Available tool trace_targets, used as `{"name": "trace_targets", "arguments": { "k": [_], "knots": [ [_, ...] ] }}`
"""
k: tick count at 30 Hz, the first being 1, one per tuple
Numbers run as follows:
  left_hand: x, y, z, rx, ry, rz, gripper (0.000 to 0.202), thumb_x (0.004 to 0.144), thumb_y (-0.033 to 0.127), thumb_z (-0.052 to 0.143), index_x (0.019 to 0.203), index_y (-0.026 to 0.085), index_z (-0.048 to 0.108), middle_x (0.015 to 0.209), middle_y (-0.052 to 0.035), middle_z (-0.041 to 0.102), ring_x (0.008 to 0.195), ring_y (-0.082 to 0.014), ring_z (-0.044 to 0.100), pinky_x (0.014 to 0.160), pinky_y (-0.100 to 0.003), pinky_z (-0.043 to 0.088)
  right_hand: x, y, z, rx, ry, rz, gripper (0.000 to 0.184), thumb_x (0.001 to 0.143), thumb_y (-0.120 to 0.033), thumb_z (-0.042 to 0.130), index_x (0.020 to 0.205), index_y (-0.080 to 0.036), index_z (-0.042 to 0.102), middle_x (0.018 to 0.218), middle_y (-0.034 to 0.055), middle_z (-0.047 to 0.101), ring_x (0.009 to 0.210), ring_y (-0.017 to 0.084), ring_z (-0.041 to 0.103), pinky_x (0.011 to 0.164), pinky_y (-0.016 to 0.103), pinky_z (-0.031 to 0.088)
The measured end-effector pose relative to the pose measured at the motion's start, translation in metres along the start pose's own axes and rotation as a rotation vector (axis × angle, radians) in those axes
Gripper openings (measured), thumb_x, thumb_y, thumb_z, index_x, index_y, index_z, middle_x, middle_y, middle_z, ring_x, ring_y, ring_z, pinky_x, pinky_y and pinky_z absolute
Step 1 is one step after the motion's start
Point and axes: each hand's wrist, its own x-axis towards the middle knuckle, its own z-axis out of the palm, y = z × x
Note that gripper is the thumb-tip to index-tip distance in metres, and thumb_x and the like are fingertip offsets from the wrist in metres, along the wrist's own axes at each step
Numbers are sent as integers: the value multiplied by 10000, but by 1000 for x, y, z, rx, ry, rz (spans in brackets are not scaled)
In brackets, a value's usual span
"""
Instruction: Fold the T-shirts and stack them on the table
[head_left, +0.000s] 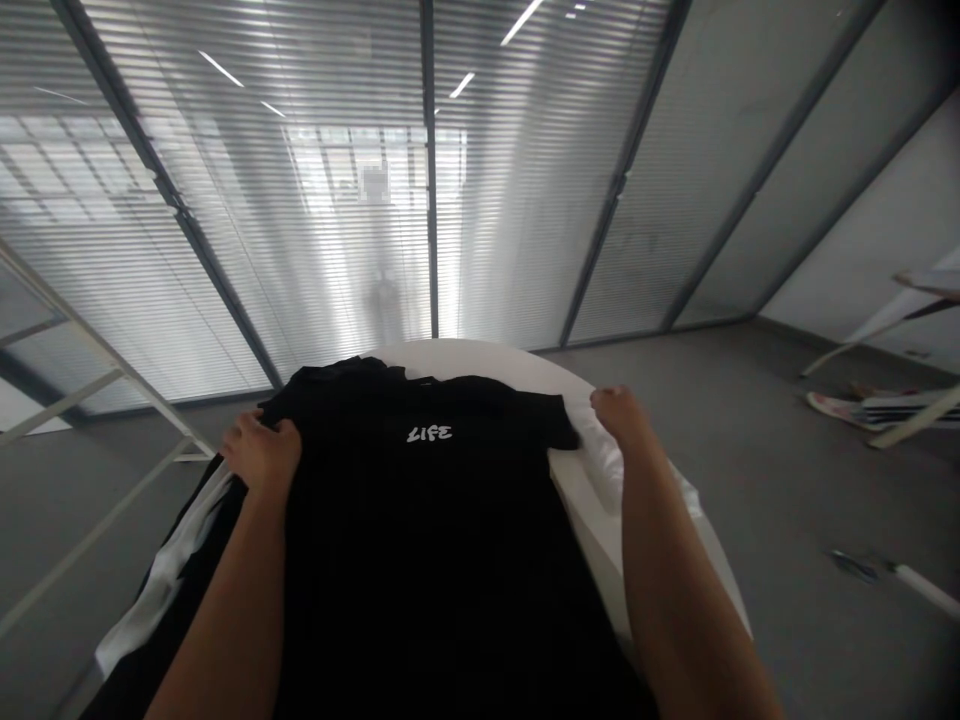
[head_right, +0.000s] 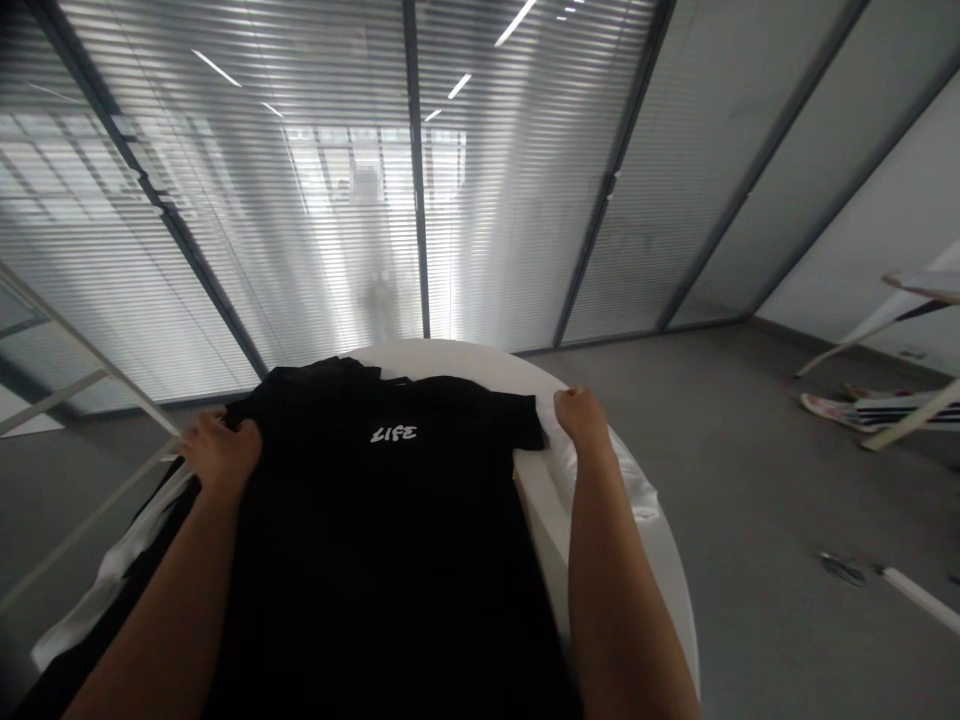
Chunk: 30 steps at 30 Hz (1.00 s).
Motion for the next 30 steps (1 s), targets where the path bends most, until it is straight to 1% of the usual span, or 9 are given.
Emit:
{"name": "trace_targets", "arguments": {
  "k": [2,4,6,9,12,16,23,28,30],
  "knots": [
    [-12,19,6,18,-11,128,419,880,272,417,1218,75,567,1206,-210,576,1165,-390,488,904,-528,384,-6,-18,7,-12,8,29,312,830,-248,480,1053,-77,616,962,224,676,914,284,647,802,393,446],
    [-25,37,13,24,-121,323,354,883,268,419,1138,157,639,1162,-152,609,1132,-330,517,929,-480,407,-14,-42,21,1,-43,-29,270,833,-236,491,1049,-147,627,1001,145,690,962,244,634,851,349,438],
    [-38,49,22,16,-252,537,341,891,271,422,1129,203,657,1155,-108,624,1125,-285,529,964,-434,410,-26,-64,41,-1,-176,-168,236,867,-263,481,1019,-191,647,1035,98,692,997,219,624,890,327,429],
    [-54,55,34,45,-392,701,379,902,299,440,1234,242,613,1213,-83,611,1178,-263,514,1028,-433,372,-46,-79,74,-72,-410,-280,383,933,-383,422,1256,-239,569,1222,88,638,1129,243,577,962,394,407],
    [-61,52,43,102,-454,712,448,916,332,439,1346,247,531,1284,-89,584,1221,-266,498,1069,-462,334,-58,-73,97,-231,-525,-325,576,963,-532,317,1472,-264,354,1483,96,429,1365,277,369,1087,495,275],
    [-61,47,50,117,-443,706,489,941,366,395,1406,235,471,1343,-95,559,1276,-273,469,1102,-479,304,-54,-54,106,-304,-500,-265,649,974,-566,212,1547,-270,133,1592,81,222,1450,233,215,1145,502,160],
    [-62,46,58,175,-421,704,500,926,370,395,1395,230,499,1437,-90,496,1384,-286,357,1138,-500,258,-54,-51,114,-395,-492,-231,632,975,-560,184,1518,-249,275,1600,96,185,1467,255,146,1146,529,119],
    [-68,46,60,228,-421,721,513,921,368,380,1403,229,492,1477,-90,450,1408,-293,317,1145,-511,237,-65,-56,122,-450,-309,-184,707,950,-632,126,1544,-254,192,1617,92,100,1473,318,28,1138,571,39],
    [-69,45,61,235,-417,719,521,922,370,372,1410,226,483,1483,-95,441,1413,-295,306,1148,-517,228,-66,-56,123,-460,-293,-169,717,945,-640,93,1547,-260,177,1617,85,108,1470,331,38,1133,580,41]
  ]
}}
